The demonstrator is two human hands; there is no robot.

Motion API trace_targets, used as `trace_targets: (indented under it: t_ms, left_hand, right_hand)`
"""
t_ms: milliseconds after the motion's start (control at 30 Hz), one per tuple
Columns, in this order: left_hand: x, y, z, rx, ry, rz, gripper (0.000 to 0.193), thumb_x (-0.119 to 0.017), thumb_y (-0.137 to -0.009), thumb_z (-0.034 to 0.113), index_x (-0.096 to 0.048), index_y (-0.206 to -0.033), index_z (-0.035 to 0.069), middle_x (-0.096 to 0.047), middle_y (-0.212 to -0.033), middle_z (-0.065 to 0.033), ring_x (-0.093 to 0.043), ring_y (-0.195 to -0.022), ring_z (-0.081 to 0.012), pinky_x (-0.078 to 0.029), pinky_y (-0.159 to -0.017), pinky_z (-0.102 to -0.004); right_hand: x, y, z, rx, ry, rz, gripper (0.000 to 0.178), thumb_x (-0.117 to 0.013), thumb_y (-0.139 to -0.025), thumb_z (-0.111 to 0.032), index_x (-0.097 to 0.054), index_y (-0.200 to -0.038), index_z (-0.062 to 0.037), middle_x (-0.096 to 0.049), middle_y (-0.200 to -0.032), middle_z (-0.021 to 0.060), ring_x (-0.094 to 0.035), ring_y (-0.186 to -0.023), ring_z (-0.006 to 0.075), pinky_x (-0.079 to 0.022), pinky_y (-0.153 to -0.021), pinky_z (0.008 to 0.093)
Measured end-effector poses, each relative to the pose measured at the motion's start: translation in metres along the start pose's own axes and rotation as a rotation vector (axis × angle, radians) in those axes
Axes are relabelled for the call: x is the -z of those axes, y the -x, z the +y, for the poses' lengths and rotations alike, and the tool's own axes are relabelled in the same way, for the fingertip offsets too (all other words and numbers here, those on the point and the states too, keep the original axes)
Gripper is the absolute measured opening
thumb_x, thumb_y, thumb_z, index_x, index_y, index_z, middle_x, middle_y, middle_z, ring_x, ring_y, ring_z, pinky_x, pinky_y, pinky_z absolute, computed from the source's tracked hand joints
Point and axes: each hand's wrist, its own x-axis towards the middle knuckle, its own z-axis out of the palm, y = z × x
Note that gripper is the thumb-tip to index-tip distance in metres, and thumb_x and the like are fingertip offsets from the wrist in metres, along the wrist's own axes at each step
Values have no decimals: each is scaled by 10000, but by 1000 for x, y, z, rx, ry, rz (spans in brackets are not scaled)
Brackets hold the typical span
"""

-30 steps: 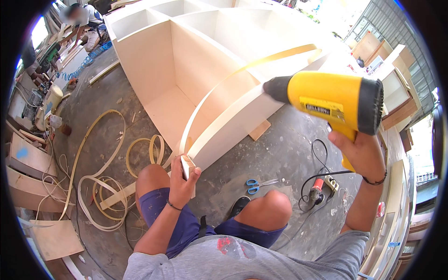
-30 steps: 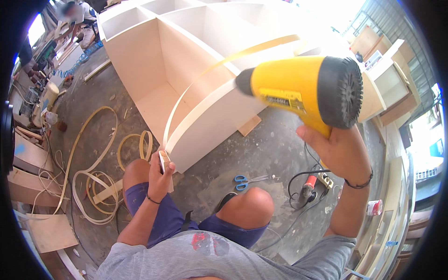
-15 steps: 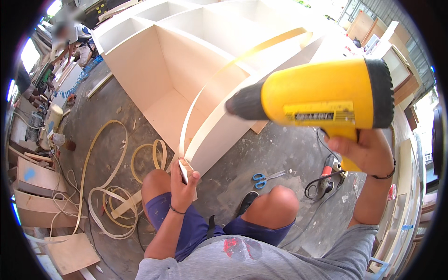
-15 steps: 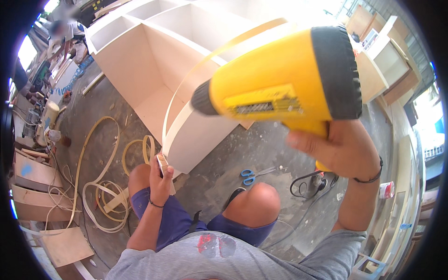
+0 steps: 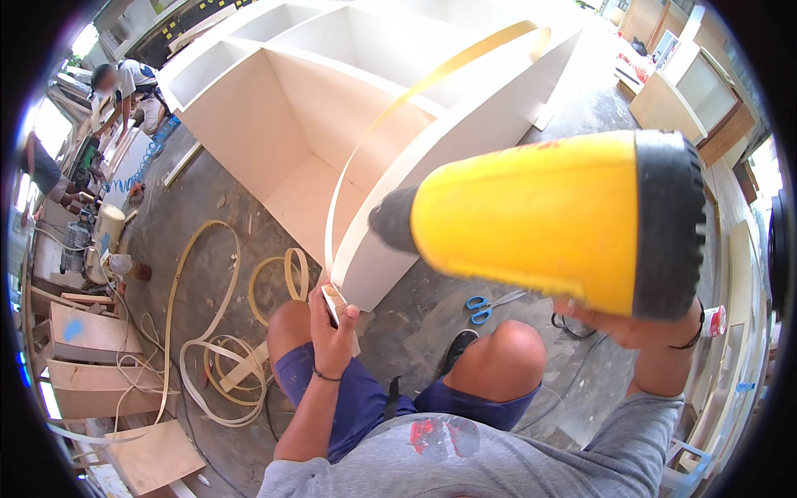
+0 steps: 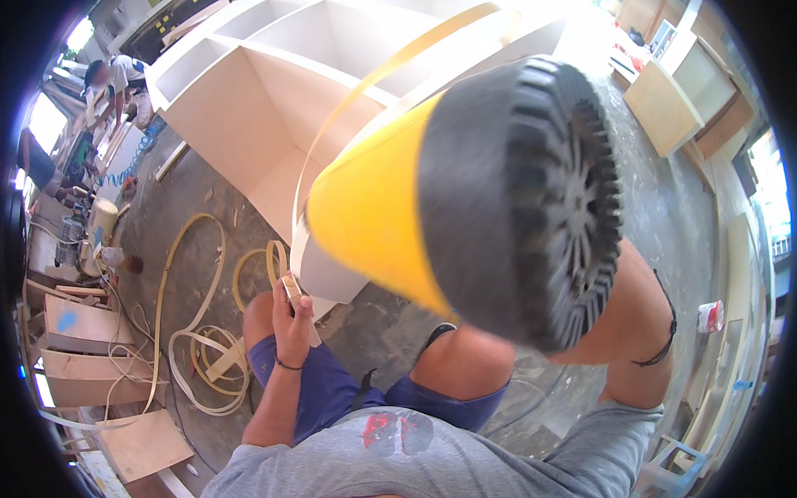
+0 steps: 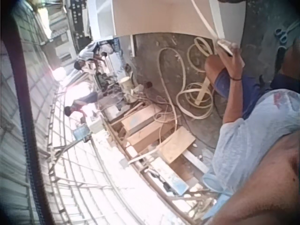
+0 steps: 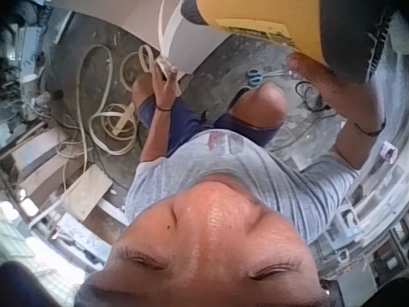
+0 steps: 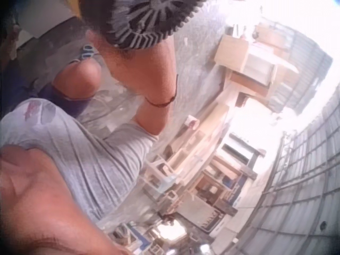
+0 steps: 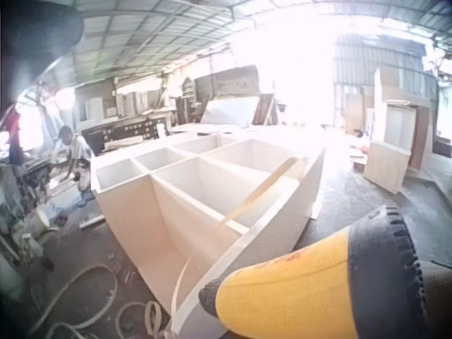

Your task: The person uses a heat gun to soften a strip of edge banding and presses it onto the curved edge of a wooden cabinet. They use a small wooden block to smooth the banding and scissors to trim the excess.

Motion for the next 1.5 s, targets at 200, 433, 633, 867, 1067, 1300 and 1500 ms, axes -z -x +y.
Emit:
trace_targets:
  t_ms: [200, 433, 633, 867, 1067, 1300, 1500]
  left_hand:
    - [2, -1, 0, -11, -13, 2, 657, -620, -888, 495, -433, -1279, 2, -471, -843, 17, -443, -702, -56, -375, -617, -200]
    - [-1, 1, -4, -3, -25, 5, 623, -617, -902, 455, -422, -1288, 6, -468, -875, 15, -439, -724, -56, -376, -626, -201]
    - [-3, 0, 4, -1, 15, 16, 605, -617, -907, 431, -420, -1293, 8, -469, -889, 16, -437, -729, -57, -373, -631, -202]
    - [-2, -2, -6, -49, -75, 15, 633, -613, -900, 464, -423, -1289, 2, -472, -892, 14, -435, -733, -61, -372, -637, -206]
    - [0, 0, 3, 9, -23, -1, 623, -620, -897, 454, -431, -1264, -13, -466, -946, -18, -457, -800, -86, -393, -689, -227]
    - [0, 1, 12, 61, 65, -12, 612, -637, -892, 435, -434, -1235, -29, -465, -1065, -65, -497, -918, -119, -440, -752, -247]
    - [-2, 0, 7, 57, 58, -20, 602, -630, -897, 423, -433, -1247, -27, -472, -1083, -70, -495, -944, -133, -425, -802, -262]
  right_hand:
    - [2, 0, 7, -23, 102, 50, 323, -747, -812, -119, -624, -1092, -14, -667, -988, 91, -619, -888, 205, -490, -799, 330]
    - [-6, -3, 22, -237, 128, 282, 239, -732, -813, -135, -654, -1003, -13, -678, -886, 147, -647, -777, 299, -500, -703, 363]
    - [5, -4, 25, -308, -166, 86, 376, -684, -876, -123, -543, -1189, 30, -648, -1088, 96, -599, -947, 162, -473, -851, 297]
    - [3, -8, 48, -320, 62, 311, 305, -708, -848, -180, -617, -1090, -18, -671, -905, 124, -622, -767, 209, -494, -726, 329]
    - [4, -5, 12, -293, -32, 88, 303, -722, -832, -155, -632, -1088, -20, -673, -977, 122, -634, -871, 233, -490, -818, 342]
    - [-14, -1, 7, 132, 105, -137, 399, -753, -657, -229, -687, -1034, -113, -647, -1085, 65, -598, -1000, 281, -474, -844, 371]
    - [-7, -8, -3, 50, 23, -162, 350, -729, -714, -183, -663, -1045, -90, -654, -1002, 90, -612, -881, 293, -488, -763, 380]
